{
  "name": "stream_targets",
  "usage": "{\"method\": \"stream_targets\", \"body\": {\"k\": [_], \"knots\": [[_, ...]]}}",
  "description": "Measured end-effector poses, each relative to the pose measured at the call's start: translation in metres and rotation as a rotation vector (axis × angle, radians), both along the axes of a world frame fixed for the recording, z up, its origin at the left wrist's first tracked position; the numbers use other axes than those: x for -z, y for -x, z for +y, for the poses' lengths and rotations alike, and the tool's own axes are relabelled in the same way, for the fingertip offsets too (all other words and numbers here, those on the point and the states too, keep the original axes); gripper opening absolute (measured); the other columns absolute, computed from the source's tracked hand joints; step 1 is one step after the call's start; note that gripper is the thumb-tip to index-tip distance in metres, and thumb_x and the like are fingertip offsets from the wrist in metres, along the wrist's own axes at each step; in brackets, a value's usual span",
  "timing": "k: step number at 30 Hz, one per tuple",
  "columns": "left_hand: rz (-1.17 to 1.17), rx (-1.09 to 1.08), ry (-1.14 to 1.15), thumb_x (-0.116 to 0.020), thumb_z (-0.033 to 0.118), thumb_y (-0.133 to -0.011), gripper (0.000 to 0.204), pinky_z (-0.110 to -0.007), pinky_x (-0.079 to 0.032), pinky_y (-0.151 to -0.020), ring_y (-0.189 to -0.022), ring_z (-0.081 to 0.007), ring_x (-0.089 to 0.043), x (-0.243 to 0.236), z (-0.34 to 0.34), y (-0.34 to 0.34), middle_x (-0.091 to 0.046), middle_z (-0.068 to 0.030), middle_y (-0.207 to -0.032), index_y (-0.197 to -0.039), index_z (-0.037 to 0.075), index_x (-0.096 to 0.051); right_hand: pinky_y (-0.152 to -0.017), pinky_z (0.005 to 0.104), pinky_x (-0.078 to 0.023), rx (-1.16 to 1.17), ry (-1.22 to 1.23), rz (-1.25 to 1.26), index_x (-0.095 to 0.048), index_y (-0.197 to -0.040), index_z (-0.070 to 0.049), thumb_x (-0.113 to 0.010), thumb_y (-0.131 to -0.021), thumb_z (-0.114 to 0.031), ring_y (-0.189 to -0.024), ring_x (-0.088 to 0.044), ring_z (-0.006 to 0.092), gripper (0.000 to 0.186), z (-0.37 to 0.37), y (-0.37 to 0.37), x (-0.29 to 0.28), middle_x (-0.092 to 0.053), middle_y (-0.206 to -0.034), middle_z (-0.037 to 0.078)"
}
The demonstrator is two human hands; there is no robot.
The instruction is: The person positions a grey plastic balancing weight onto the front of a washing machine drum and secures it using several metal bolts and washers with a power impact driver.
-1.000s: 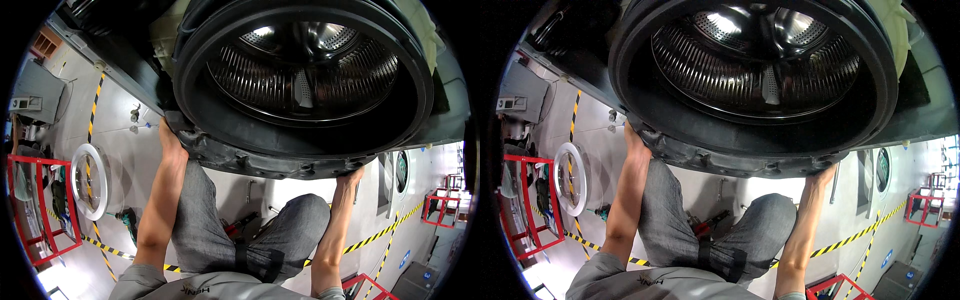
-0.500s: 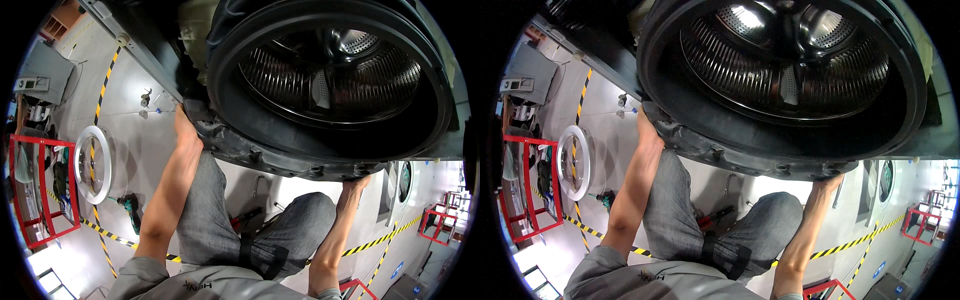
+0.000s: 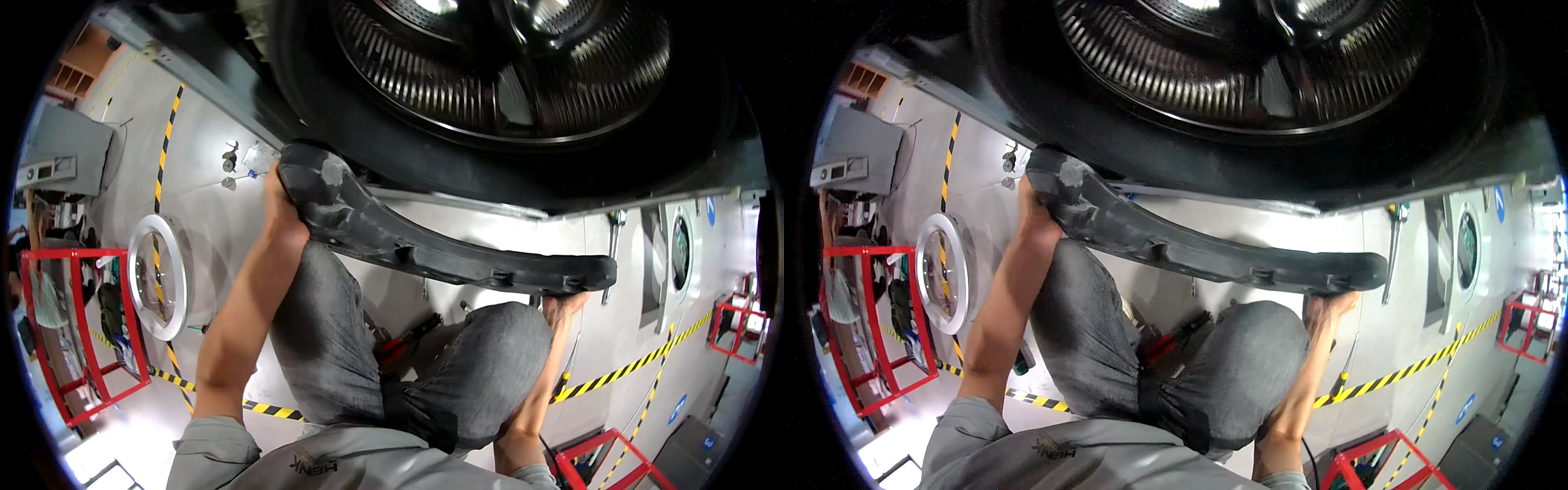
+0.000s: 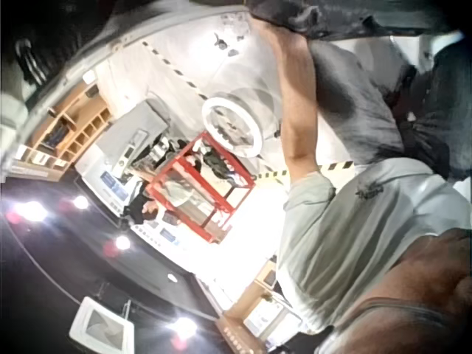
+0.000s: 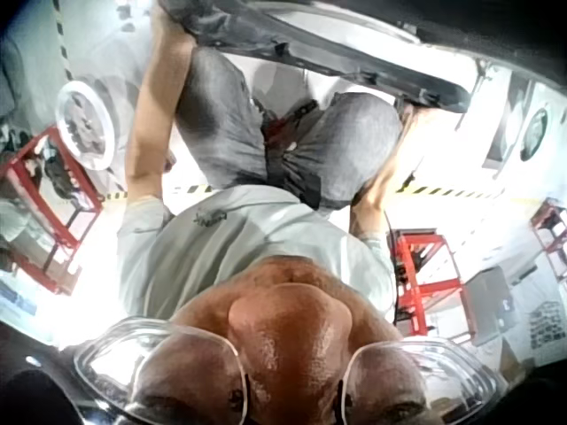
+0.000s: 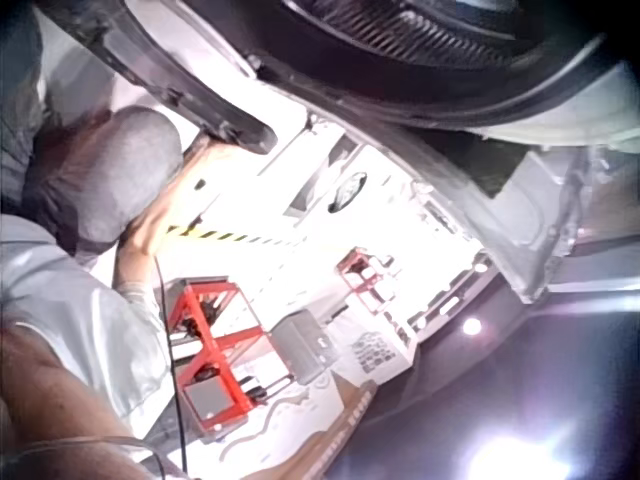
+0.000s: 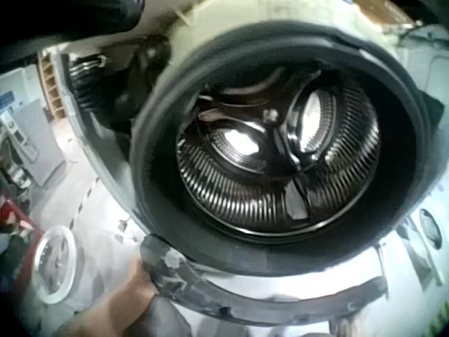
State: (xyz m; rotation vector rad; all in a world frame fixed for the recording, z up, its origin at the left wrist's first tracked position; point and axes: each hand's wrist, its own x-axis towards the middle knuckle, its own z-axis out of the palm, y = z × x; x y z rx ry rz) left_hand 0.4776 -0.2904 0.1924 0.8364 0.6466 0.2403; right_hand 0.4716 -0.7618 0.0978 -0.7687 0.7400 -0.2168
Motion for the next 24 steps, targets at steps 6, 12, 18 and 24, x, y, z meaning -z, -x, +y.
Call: {"method": "stream_targets", "body": {"k": [6,12,18,24], "knots": [[-0.005,0.274,-0.138,-0.048,0.033,-0.088,0.032,-0.034,-0.053,-0.073,-0.080,-0.0197,-0.065,-0.009,-0.010,0.018,-0.068,-0.0070,-0.086,-0.094,0.007,-0.065,-0.073,0.0417,-0.057,0.169,-0.026,0.006,-0.063,-0.092,-0.011,-0.049,-0.088,-0.052,-0.082,-0.066,0.0240,0.044,-0.017,0.033,0.046,-0.067,-0.089,0.006],[0.226,0.145,-0.248,-0.046,0.025,-0.090,0.026,-0.034,-0.052,-0.076,-0.084,-0.0204,-0.064,-0.003,-0.024,0.002,-0.067,-0.0068,-0.091,-0.098,0.007,-0.063,-0.075,0.0414,-0.056,0.200,-0.131,-0.001,-0.063,-0.091,-0.008,-0.049,-0.089,-0.036,-0.081,-0.066,0.0251,0.031,-0.017,0.049,0.079,-0.067,-0.087,0.008],[0.258,0.197,-0.256,-0.046,0.025,-0.091,0.024,-0.038,-0.053,-0.075,-0.082,-0.0232,-0.063,0.006,-0.043,-0.011,-0.065,-0.0095,-0.090,-0.098,0.007,-0.060,-0.076,0.0406,-0.056,0.247,-0.145,-0.034,-0.063,-0.091,-0.007,-0.048,-0.089,-0.037,-0.080,-0.065,0.0263,0.033,-0.029,0.056,0.105,-0.067,-0.086,0.010],[0.294,0.324,-0.275,-0.046,0.021,-0.091,0.025,-0.039,-0.053,-0.076,-0.082,-0.0256,-0.063,0.015,-0.045,-0.019,-0.064,-0.0135,-0.089,-0.102,0.003,-0.059,-0.076,0.0407,-0.056,0.278,-0.135,-0.013,-0.062,-0.092,-0.005,-0.046,-0.089,-0.040,-0.080,-0.065,0.0266,0.038,-0.032,0.053,0.118,-0.067,-0.087,0.011]]}}
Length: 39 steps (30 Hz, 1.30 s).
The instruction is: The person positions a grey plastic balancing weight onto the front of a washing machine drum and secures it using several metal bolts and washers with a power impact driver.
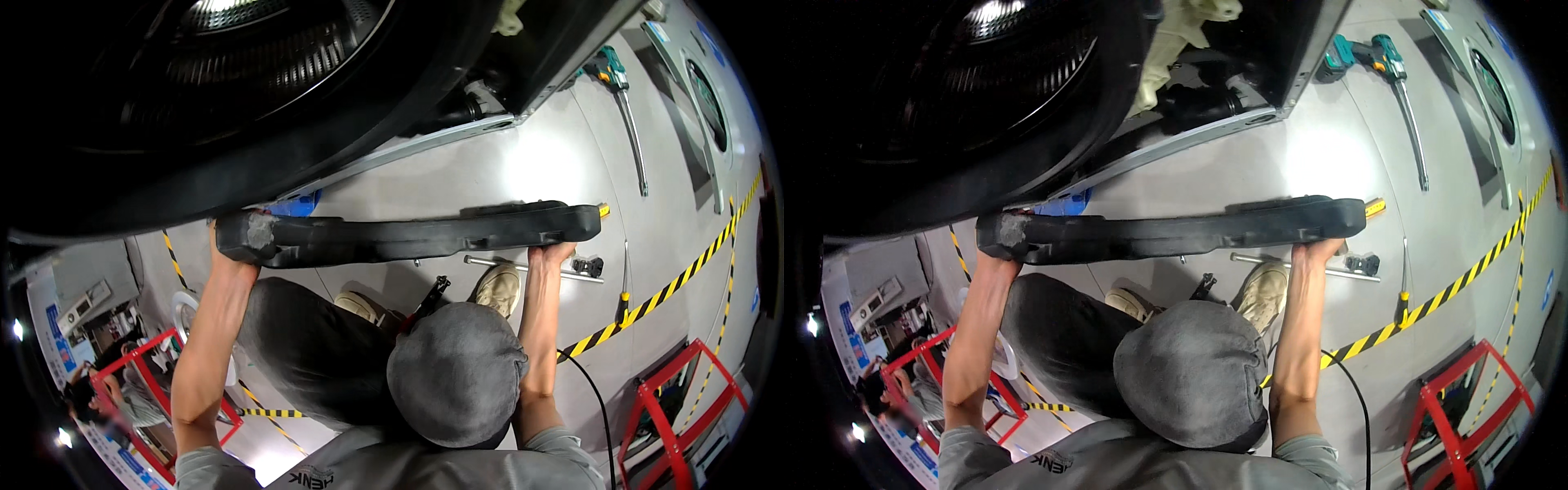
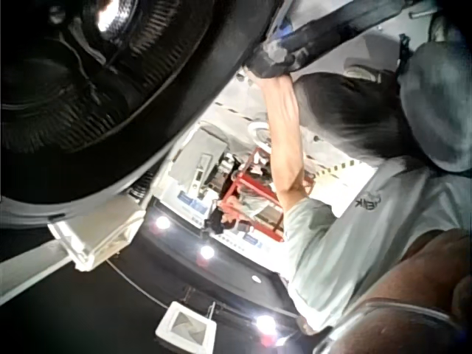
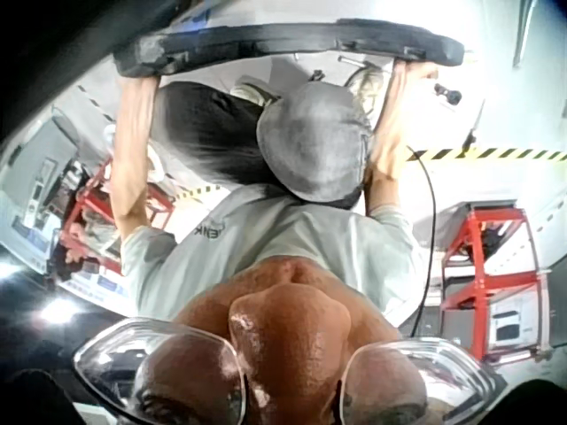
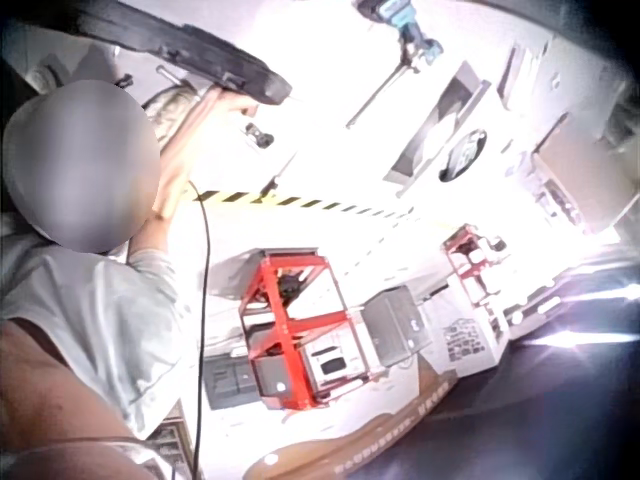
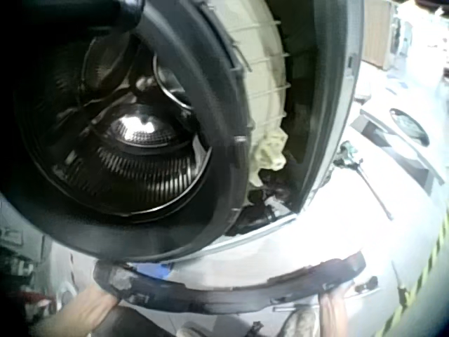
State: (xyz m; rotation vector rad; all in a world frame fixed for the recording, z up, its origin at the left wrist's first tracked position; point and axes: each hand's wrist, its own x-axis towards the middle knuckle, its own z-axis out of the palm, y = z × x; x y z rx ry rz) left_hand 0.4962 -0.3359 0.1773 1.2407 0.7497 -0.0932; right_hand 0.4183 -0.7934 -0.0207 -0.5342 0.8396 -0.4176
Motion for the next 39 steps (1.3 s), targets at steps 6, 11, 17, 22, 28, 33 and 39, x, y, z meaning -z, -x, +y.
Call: {"method": "stream_targets", "body": {"k": [6,11,17,22,28,33,39], "knots": [[0.030,0.001,-0.046,-0.049,0.023,-0.092,0.024,-0.038,-0.053,-0.072,-0.076,-0.0250,-0.061,-0.001,-0.014,-0.008,-0.062,-0.0114,-0.085,-0.102,0.004,-0.060,-0.076,0.0382,-0.055,0.054,-0.048,0.006,-0.061,-0.098,-0.007,-0.046,-0.090,-0.038,-0.084,-0.065,0.0238,0.036,-0.007,0.003,0.021,-0.067,-0.091,0.009],[0.025,0.004,-0.027,-0.049,0.028,-0.092,0.030,-0.042,-0.053,-0.077,-0.081,-0.0285,-0.061,0.004,-0.015,-0.009,-0.063,-0.0141,-0.089,-0.105,0.005,-0.061,-0.076,0.0362,-0.054,0.045,-0.043,-0.018,-0.061,-0.099,-0.009,-0.044,-0.092,-0.043,-0.085,-0.064,0.0216,0.038,-0.006,0.003,0.026,-0.066,-0.092,0.006],[0.088,-0.003,0.006,-0.050,0.035,-0.091,0.035,-0.044,-0.051,-0.081,-0.086,-0.0314,-0.061,0.004,-0.019,-0.010,-0.064,-0.0161,-0.093,-0.106,0.005,-0.062,-0.076,0.0352,-0.054,0.089,-0.042,0.002,-0.059,-0.099,-0.009,-0.044,-0.093,-0.041,-0.084,-0.064,0.0207,0.036,-0.002,0.005,0.033,-0.066,-0.090,0.006],[0.122,-0.013,0.058,-0.050,0.036,-0.091,0.034,-0.045,-0.049,-0.087,-0.091,-0.0321,-0.061,0.013,-0.004,-0.009,-0.064,-0.0153,-0.090,-0.099,0.005,-0.062,-0.089,0.0442,-0.052,0.053,0.023,-0.020,-0.060,-0.103,-0.004,-0.044,-0.092,-0.048,-0.092,-0.065,0.0295,0.048,-0.005,0.010,0.042,-0.067,-0.097,0.014],[0.147,-0.040,0.151,-0.053,0.031,-0.089,0.030,-0.045,-0.047,-0.089,-0.094,-0.0320,-0.061,0.033,0.027,-0.001,-0.064,-0.0132,-0.082,-0.086,0.002,-0.060,-0.093,0.0458,-0.050,0.022,0.058,-0.102,-0.058,-0.108,-0.004,-0.047,-0.093,-0.039,-0.099,-0.062,0.0321,0.041,0.004,0.017,0.045,-0.065,-0.101,0.014],[0.181,-0.047,0.151,-0.050,0.023,-0.087,0.024,-0.043,-0.047,-0.090,-0.093,-0.0320,-0.061,0.043,0.035,0.003,-0.064,-0.0129,-0.077,-0.081,0.002,-0.059,-0.090,0.0453,-0.051,0.015,0.100,-0.122,-0.057,-0.106,-0.002,-0.042,-0.096,-0.035,-0.094,-0.064,0.0299,0.038,0.009,0.018,0.039,-0.065,-0.097,0.013],[0.221,-0.132,0.240,-0.051,0.024,-0.081,0.026,-0.041,-0.046,-0.091,-0.092,-0.0315,-0.061,0.070,0.046,0.018,-0.064,-0.0128,-0.076,-0.071,0.001,-0.059,-0.092,0.0441,-0.049,-0.022,0.163,-0.133,-0.057,-0.108,-0.001,-0.042,-0.095,-0.036,-0.099,-0.062,0.0315,0.040,0.010,0.020,0.035,-0.065,-0.101,0.016]]}}
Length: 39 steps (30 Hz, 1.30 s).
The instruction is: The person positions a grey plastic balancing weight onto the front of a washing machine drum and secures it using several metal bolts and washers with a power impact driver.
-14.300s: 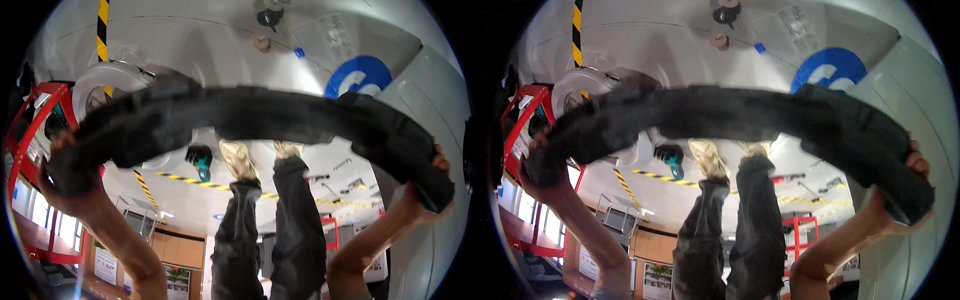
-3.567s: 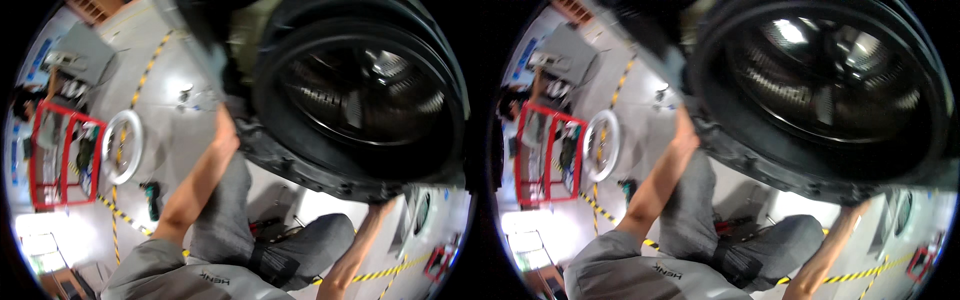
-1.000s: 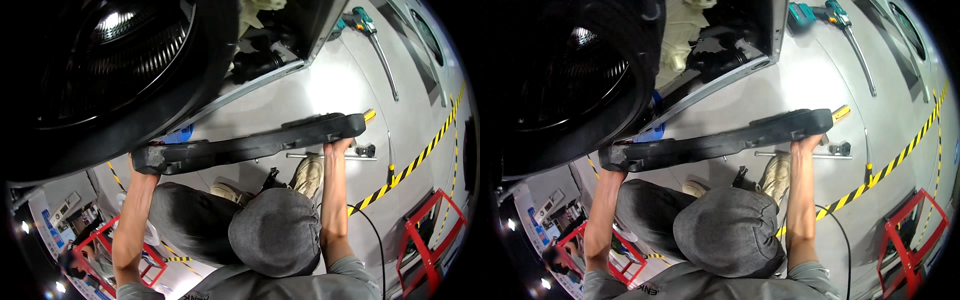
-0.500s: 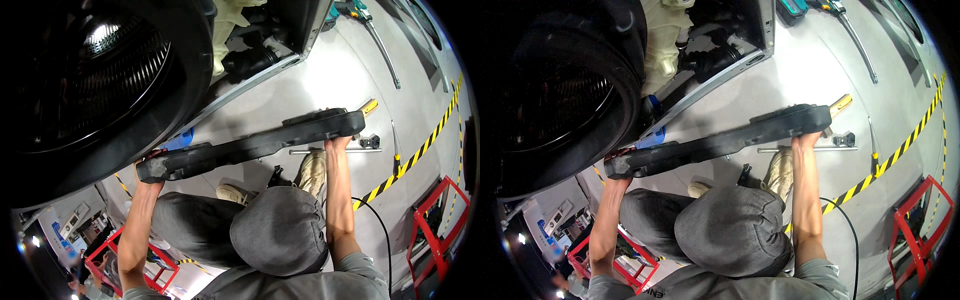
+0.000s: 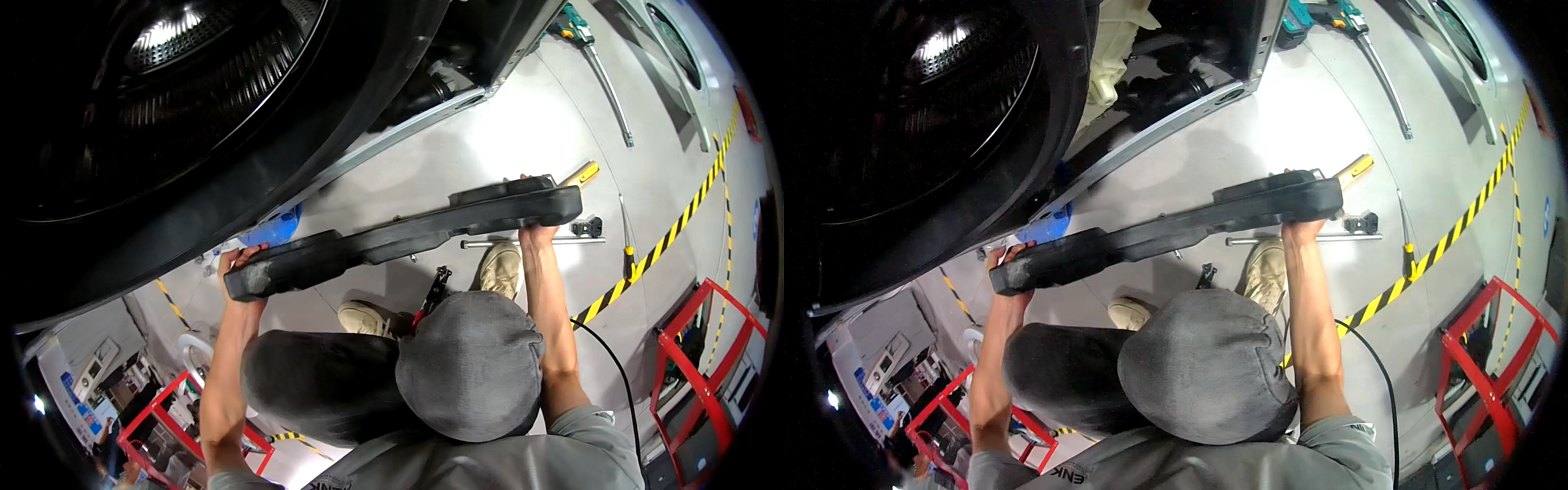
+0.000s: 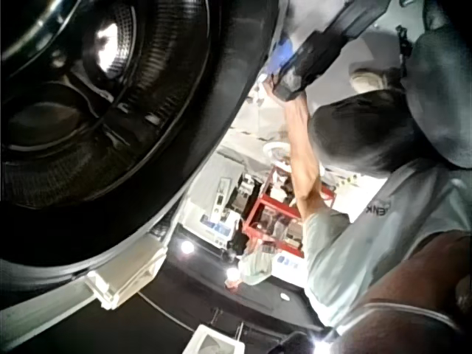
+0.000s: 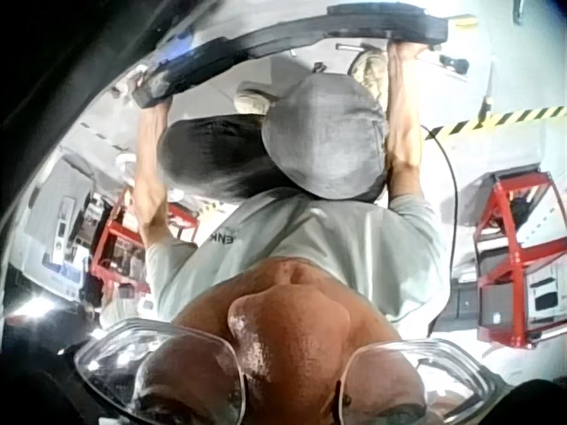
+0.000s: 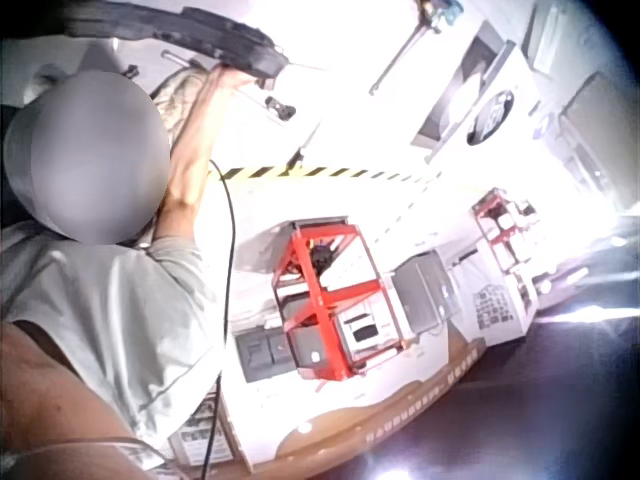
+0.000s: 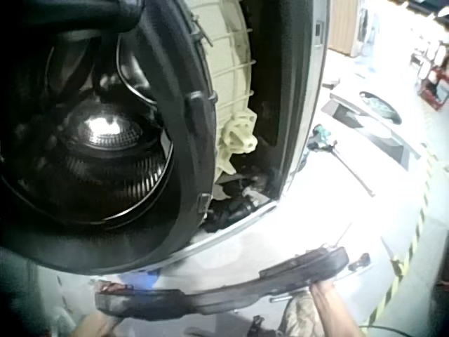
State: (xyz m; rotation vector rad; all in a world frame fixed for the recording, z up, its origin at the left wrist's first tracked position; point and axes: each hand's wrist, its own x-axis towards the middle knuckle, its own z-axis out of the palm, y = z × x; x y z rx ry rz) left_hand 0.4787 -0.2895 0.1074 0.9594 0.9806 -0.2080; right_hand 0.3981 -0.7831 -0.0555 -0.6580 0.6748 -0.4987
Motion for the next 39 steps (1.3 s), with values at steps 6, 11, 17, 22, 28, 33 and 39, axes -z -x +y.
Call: {"method": "stream_targets", "body": {"k": [6,11,17,22,28,33,39], "knots": [[-0.186,0.087,0.079,-0.050,0.023,-0.083,0.027,-0.041,-0.045,-0.089,-0.084,-0.0261,-0.060,0.011,0.007,0.023,-0.059,-0.0062,-0.067,-0.060,0.009,-0.051,-0.098,0.0446,-0.045,-0.249,0.076,-0.053,-0.056,-0.115,-0.004,-0.047,-0.092,-0.043,-0.111,-0.057,0.0300,0.047,-0.024,0.006,0.022,-0.061,-0.115,0.016],[-0.457,0.122,0.132,-0.053,0.039,-0.091,0.034,-0.036,-0.048,-0.083,-0.091,-0.0230,-0.058,0.023,0.005,0.041,-0.062,-0.0091,-0.091,-0.092,0.006,-0.060,-0.105,0.0449,-0.038,-0.390,-0.018,0.069,-0.053,-0.124,-0.005,-0.046,-0.093,-0.044,-0.120,-0.051,0.0285,0.051,-0.035,0.013,0.017,-0.055,-0.128,0.014],[-0.252,0.140,0.087,-0.051,0.039,-0.092,0.035,-0.037,-0.051,-0.084,-0.100,-0.0193,-0.060,-0.025,-0.011,0.060,-0.061,-0.0070,-0.094,-0.104,0.006,-0.058,-0.112,0.0454,-0.027,-0.461,-0.012,0.134,-0.045,-0.136,-0.008,-0.031,-0.096,-0.050,-0.131,-0.040,0.0266,0.059,-0.024,0.010,-0.030,-0.045,-0.140,0.011],[-0.192,-0.018,-0.028,-0.043,0.038,-0.090,0.038,-0.032,-0.046,-0.084,-0.091,-0.0195,-0.058,-0.002,-0.012,0.064,-0.061,-0.0092,-0.095,-0.098,0.006,-0.062,-0.114,0.0469,-0.022,-0.297,-0.053,0.281,-0.045,-0.135,-0.006,-0.029,-0.096,-0.055,-0.134,-0.036,0.0272,0.064,-0.009,0.002,-0.046,-0.044,-0.141,0.010],[-0.600,0.059,-0.373,-0.023,0.043,-0.095,0.056,-0.032,-0.042,-0.092,-0.099,-0.0182,-0.057,0.055,-0.025,0.093,-0.061,-0.0101,-0.101,-0.105,0.001,-0.060,-0.112,0.0485,-0.027,-0.420,0.071,0.196,-0.048,-0.131,-0.002,-0.030,-0.095,-0.054,-0.128,-0.044,0.0306,0.065,-0.027,-0.010,-0.033,-0.050,-0.134,0.015],[-0.733,0.109,-0.602,-0.021,0.033,-0.096,0.051,-0.032,-0.043,-0.091,-0.097,-0.0228,-0.057,0.109,0.006,0.096,-0.060,-0.0140,-0.103,-0.106,-0.002,-0.057,-0.110,0.0481,-0.030,-0.616,0.085,0.086,-0.055,-0.123,-0.002,-0.034,-0.093,-0.056,-0.122,-0.049,0.0312,0.066,-0.031,-0.027,-0.042,-0.057,-0.125,0.015],[-0.478,-0.087,-0.782,-0.041,0.014,-0.095,0.032,-0.037,-0.040,-0.097,-0.110,-0.0307,-0.053,0.157,-0.007,0.088,-0.054,-0.0199,-0.116,-0.121,0.000,-0.054,-0.099,0.0482,-0.044,-0.601,0.153,0.010,-0.062,-0.114,0.001,-0.049,-0.087,-0.036,-0.107,-0.060,0.0329,0.048,-0.040,-0.041,-0.044,-0.063,-0.113,0.018]]}}
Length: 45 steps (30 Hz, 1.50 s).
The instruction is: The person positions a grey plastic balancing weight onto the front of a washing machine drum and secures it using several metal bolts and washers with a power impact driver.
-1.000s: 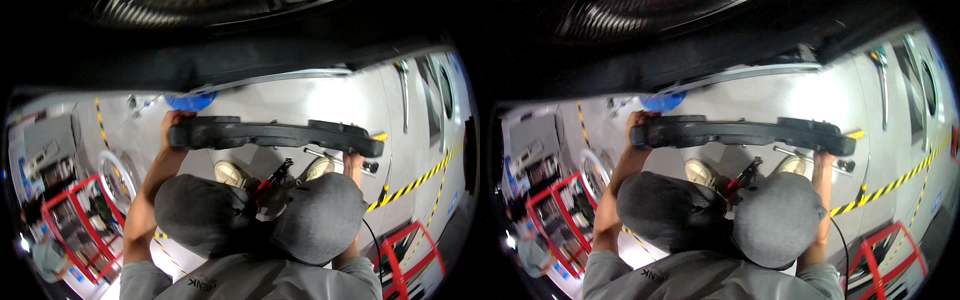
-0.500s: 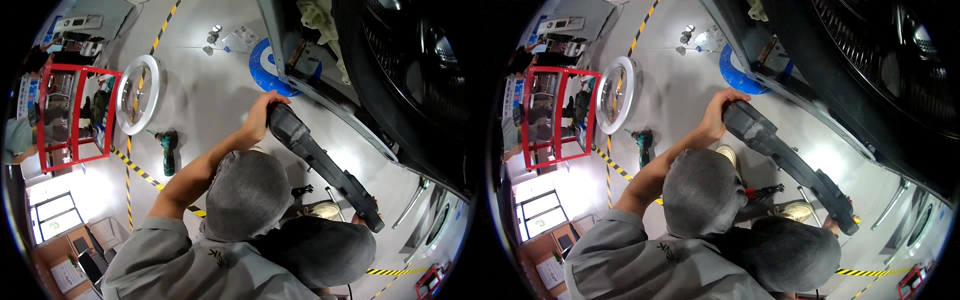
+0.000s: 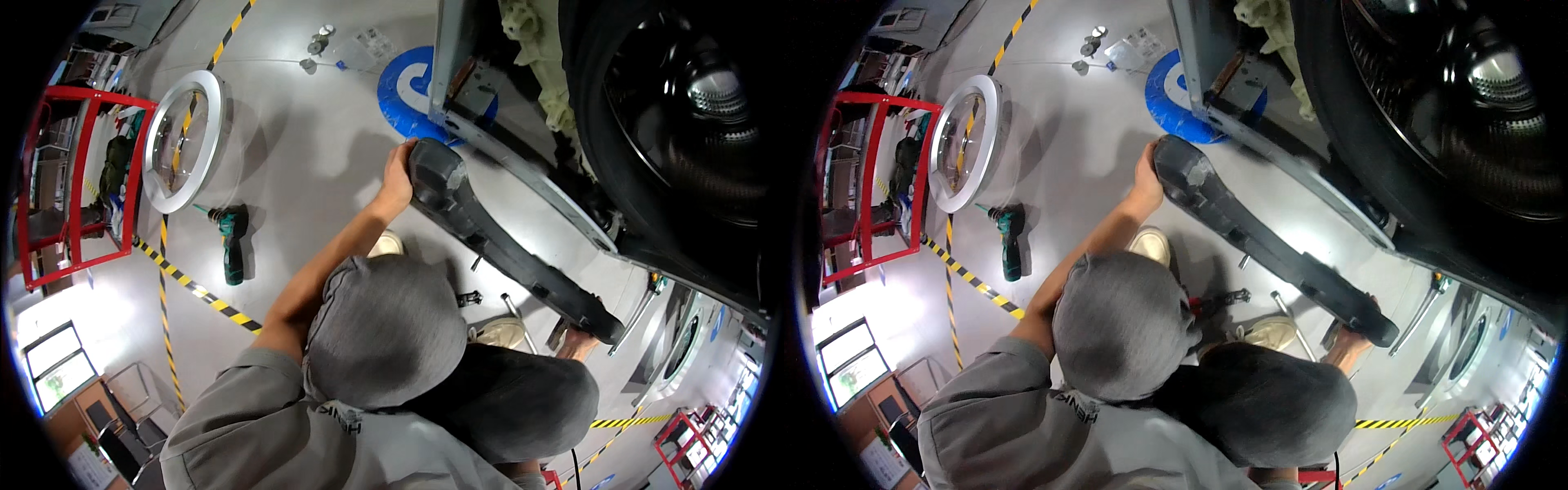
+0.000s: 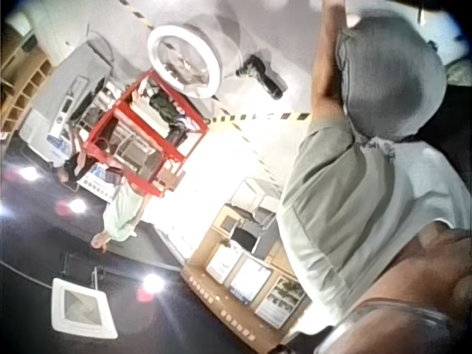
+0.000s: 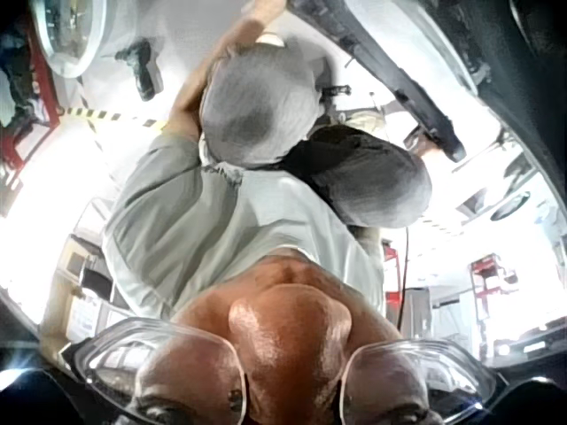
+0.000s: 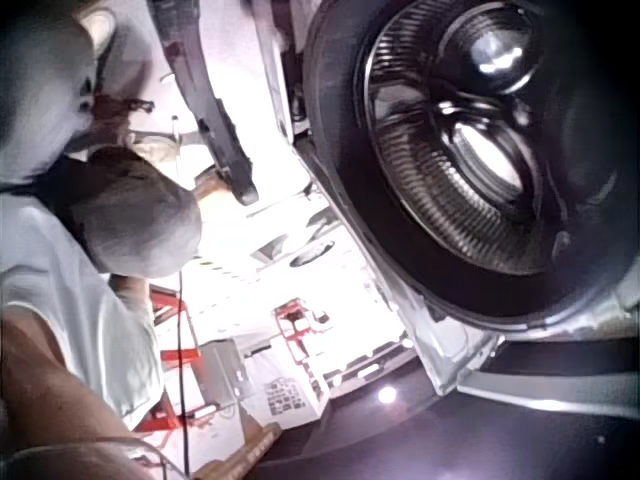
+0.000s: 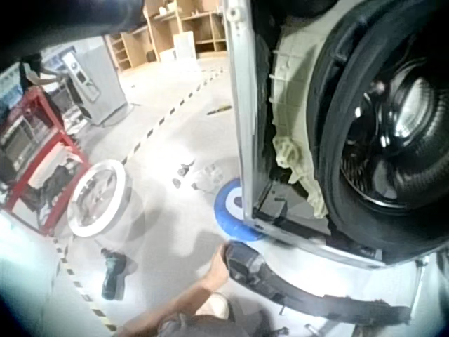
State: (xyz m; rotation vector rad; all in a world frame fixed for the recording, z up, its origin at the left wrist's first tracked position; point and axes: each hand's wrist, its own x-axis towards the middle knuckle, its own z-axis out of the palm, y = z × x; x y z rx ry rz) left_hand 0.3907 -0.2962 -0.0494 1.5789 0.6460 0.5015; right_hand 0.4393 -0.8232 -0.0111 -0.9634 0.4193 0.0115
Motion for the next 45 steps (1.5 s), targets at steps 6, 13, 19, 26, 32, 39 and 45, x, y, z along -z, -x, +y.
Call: {"method": "stream_targets", "body": {"k": [6,13,19,26,32,39,45], "knots": [[-0.201,-0.257,0.751,-0.032,0.034,-0.099,0.041,-0.038,-0.047,-0.090,-0.096,-0.0215,-0.060,-0.032,0.025,0.010,-0.063,-0.0084,-0.101,-0.108,0.004,-0.057,-0.093,0.0448,-0.049,-0.036,0.021,0.026,-0.063,-0.110,0.003,-0.053,-0.086,-0.041,-0.100,-0.063,0.0311,0.051,0.030,0.004,-0.009,-0.066,-0.106,0.017],[-0.176,-0.332,0.768,-0.032,0.048,-0.095,0.053,-0.039,-0.047,-0.093,-0.101,-0.0245,-0.060,-0.062,0.085,0.095,-0.063,-0.0090,-0.109,-0.116,0.007,-0.058,-0.100,0.0432,-0.044,-0.327,-0.034,0.062,-0.059,-0.117,0.000,-0.058,-0.083,-0.049,-0.109,-0.058,0.0283,0.060,0.093,-0.006,0.004,-0.063,-0.115,0.013],[-0.220,-0.456,0.657,-0.038,0.042,-0.093,0.044,-0.038,-0.051,-0.086,-0.096,-0.0240,-0.061,-0.068,0.159,0.139,-0.064,-0.0081,-0.105,-0.113,0.009,-0.058,-0.098,0.0425,-0.045,-0.365,0.039,0.163,-0.057,-0.118,-0.005,-0.046,-0.090,-0.047,-0.109,-0.058,0.0267,0.051,0.176,-0.024,0.013,-0.062,-0.116,0.012],[-0.244,-0.426,0.539,-0.039,0.041,-0.093,0.043,-0.037,-0.051,-0.084,-0.094,-0.0238,-0.061,-0.076,0.218,0.153,-0.064,-0.0078,-0.103,-0.113,0.008,-0.059,-0.095,0.0404,-0.046,-0.445,0.170,0.388,-0.057,-0.116,-0.010,-0.042,-0.095,-0.036,-0.108,-0.058,0.0239,0.037,0.268,-0.043,0.009,-0.062,-0.114,0.007],[0.008,-0.478,0.570,-0.038,0.048,-0.093,0.051,-0.040,-0.048,-0.089,-0.100,-0.0243,-0.060,-0.066,0.260,0.144,-0.063,-0.0082,-0.110,-0.121,0.010,-0.057,-0.095,0.0394,-0.043,-0.608,0.370,0.572,-0.053,-0.124,-0.012,-0.034,-0.099,-0.038,-0.111,-0.055,0.0216,0.041,0.317,-0.044,-0.018,-0.058,-0.122,0.004],[0.523,-0.552,0.666,-0.035,0.054,-0.091,0.057,-0.042,-0.045,-0.092,-0.101,-0.0268,-0.059,-0.062,0.296,0.084,-0.060,-0.0129,-0.115,-0.122,0.012,-0.057,-0.103,0.0420,-0.032,-0.910,0.496,0.595,-0.028,-0.144,-0.020,-0.020,-0.097,-0.059,-0.127,-0.040,0.0220,0.062,0.333,-0.045,-0.014,-0.042,-0.141,0.004],[0.558,-0.283,0.522,-0.037,0.060,-0.090,0.064,-0.038,-0.040,-0.096,-0.105,-0.0270,-0.056,-0.002,0.336,0.078,-0.058,-0.0135,-0.119,-0.129,0.012,-0.053,-0.106,0.0437,-0.029,-1.027,0.366,0.599,-0.029,-0.144,-0.008,-0.026,-0.088,-0.073,-0.129,-0.038,0.0249,0.086,0.335,-0.048,0.003,-0.039,-0.144,0.010]]}}
